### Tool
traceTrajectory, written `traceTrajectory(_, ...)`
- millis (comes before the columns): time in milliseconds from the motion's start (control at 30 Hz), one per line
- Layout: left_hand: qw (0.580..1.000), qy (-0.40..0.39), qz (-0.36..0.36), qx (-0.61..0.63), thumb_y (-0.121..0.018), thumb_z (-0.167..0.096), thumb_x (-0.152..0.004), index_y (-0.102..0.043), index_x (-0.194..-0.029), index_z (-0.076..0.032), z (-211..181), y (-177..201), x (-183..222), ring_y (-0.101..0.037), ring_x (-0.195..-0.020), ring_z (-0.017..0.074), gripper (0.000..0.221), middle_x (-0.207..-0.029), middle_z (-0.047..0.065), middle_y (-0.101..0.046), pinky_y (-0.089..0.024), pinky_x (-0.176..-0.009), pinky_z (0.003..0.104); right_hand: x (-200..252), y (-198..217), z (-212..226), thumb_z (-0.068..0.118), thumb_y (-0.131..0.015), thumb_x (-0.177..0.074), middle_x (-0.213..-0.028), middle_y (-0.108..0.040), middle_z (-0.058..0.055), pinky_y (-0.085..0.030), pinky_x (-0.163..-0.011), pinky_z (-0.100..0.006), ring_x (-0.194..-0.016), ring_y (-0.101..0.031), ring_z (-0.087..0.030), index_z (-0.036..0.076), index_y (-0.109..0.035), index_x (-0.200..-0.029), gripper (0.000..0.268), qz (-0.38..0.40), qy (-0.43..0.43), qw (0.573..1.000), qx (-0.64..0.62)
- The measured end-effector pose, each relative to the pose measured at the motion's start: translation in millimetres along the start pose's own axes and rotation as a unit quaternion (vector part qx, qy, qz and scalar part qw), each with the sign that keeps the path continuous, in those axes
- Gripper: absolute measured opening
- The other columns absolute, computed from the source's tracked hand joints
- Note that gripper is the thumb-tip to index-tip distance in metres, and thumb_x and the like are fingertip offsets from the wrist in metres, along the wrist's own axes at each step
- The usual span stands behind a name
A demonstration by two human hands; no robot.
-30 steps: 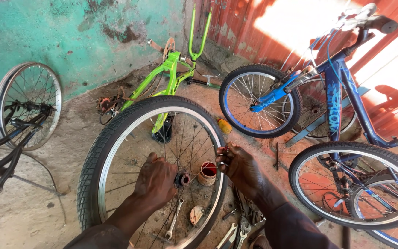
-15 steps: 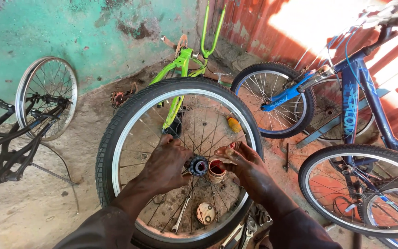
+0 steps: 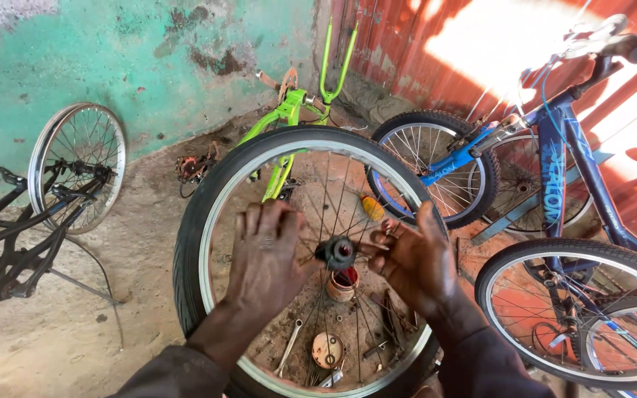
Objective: Disassembling a bicycle wheel hub to clean and re-grease the internal ball bearings and axle components.
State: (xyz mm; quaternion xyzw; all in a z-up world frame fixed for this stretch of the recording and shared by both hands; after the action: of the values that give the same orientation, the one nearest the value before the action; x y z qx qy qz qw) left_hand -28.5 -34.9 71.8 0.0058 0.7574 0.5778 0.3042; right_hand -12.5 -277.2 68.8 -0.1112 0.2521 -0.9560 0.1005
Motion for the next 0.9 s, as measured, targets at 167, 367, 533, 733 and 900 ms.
traceTrajectory(167, 0.980, 0.172, 0.094, 0.043, -0.018, -0.071, -0.100, -0.062, -0.087, -0.011, -40, -15, 6, -0.057, -0.075, 0.0211, 0.075, -0.083, 0.006, -0.059, -0.054, -0.075, 0.041, 7, 0, 21, 0.084, -0.039, -0.093, -0.096, -0.051, -0.014, -0.042, -0.068, -0.030, -0.102, -0.060, -0.034, 0.000, -0.054, -0.101, 0.086, -0.033, 0.016, 0.993, -0.113)
traceTrajectory(367, 0.872, 0.307, 0.307, 0.226, -0.068, -0.069, -0.090, -0.058, -0.098, -0.007, -59, -35, 4, -0.063, -0.085, 0.0250, 0.064, -0.095, 0.008, -0.060, -0.056, -0.081, 0.043, 10, -4, 7, 0.094, -0.028, -0.087, -0.094, -0.052, -0.014, -0.042, -0.064, -0.029, -0.108, -0.066, -0.044, 0.004, -0.053, -0.100, 0.094, -0.031, -0.019, 0.994, -0.105)
traceTrajectory(533, 0.745, 0.475, 0.196, 0.427, -0.076, -0.026, -0.088, -0.059, -0.123, -0.014, -63, -64, 3, -0.061, -0.083, 0.0139, 0.041, -0.102, 0.001, -0.064, -0.054, -0.076, 0.032, 13, 1, 4, 0.092, -0.029, -0.089, -0.099, -0.055, -0.015, -0.044, -0.063, -0.030, -0.101, -0.065, -0.036, 0.002, -0.052, -0.115, 0.097, -0.051, -0.012, 0.992, -0.111)
traceTrajectory(733, 0.408, 0.133, -0.184, 0.884, -0.080, 0.016, -0.069, -0.062, -0.104, 0.004, -56, -132, 22, -0.068, -0.099, 0.0256, 0.042, -0.108, 0.016, -0.070, -0.060, -0.085, 0.033, 27, -4, 20, 0.060, -0.043, -0.096, -0.114, -0.066, -0.024, -0.043, -0.067, -0.039, -0.113, -0.064, -0.033, 0.003, -0.051, -0.128, 0.066, -0.070, -0.018, 0.997, 0.034)
traceTrajectory(900, 0.927, 0.263, 0.033, 0.265, -0.076, -0.024, -0.078, -0.062, -0.103, -0.009, -48, -74, 12, -0.060, -0.063, 0.0193, 0.032, -0.082, 0.000, -0.073, -0.039, -0.090, 0.039, 28, 17, 11, 0.053, -0.047, -0.103, -0.109, -0.069, -0.022, -0.040, -0.059, -0.034, -0.114, -0.070, -0.035, 0.012, -0.053, -0.102, 0.041, -0.074, -0.032, 0.996, 0.032)
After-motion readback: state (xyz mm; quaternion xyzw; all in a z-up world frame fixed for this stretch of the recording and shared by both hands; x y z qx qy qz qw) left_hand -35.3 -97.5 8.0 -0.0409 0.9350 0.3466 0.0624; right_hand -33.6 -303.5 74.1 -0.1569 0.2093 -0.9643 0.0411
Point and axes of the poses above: each hand's wrist, its own x-axis away from the middle knuckle, its own y-axis out of the back of the hand, z = x × y, the point moved 1 cm from there along -x, towards the middle knuckle
